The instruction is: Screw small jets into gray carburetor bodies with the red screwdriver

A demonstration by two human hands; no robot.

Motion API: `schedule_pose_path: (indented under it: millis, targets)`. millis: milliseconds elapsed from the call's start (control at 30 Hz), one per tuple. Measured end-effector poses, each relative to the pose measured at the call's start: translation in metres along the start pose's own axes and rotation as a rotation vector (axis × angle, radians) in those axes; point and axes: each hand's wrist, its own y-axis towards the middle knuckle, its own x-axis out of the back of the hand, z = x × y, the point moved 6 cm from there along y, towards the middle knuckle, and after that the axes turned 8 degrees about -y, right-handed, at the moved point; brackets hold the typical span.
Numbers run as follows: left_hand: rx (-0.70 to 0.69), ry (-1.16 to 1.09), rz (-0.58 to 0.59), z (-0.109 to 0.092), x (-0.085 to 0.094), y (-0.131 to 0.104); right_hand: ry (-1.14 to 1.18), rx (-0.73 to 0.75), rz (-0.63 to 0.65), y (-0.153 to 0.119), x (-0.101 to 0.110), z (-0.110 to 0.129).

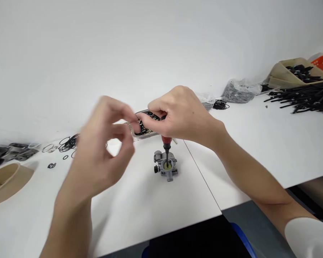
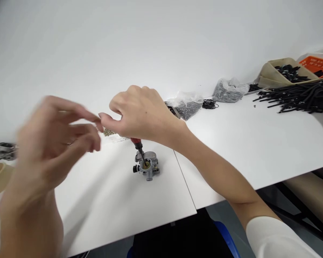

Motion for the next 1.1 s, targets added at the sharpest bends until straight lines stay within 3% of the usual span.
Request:
schedule_pose_path:
  millis: [133,333,500,700,900,1000,1100]
  targets:
    - [0.163,-0.118,0.156,0.022,-0.019,0.017,-0.05,-0.024,-0.053,0.0,-0.001,-0.002]
    - [0.221,-0.317,0.149,0.04,-0.034,0.02,-0.04,-0.044,-0.145,0.002,-0.005,0.002]
    - [0.172,-0.349,0.125,0.041,-0.049,0.025,0.042,-0.042,-0.179,0.001,-0.006,0.009]
    - [0.159,-0.329,0.087,0.043,-0.037,0.024,0.172,0.139,-0.081,-0.004,0.005,0.007]
    - [0.144,-0.359,0.218,0.04,-0.034,0.02,0.287,0.302,0.255,-0.014,0.015,0.0]
    - [0.122,-0.376,0.245,0.036,-0.037,0.019,0.272,0.275,0.238,-0.014,0.019,-0.002]
    - [0.104,-0.337,0.264,0.031,-0.041,0.018,0.201,0.208,0.139,-0.011,0.019,-0.004]
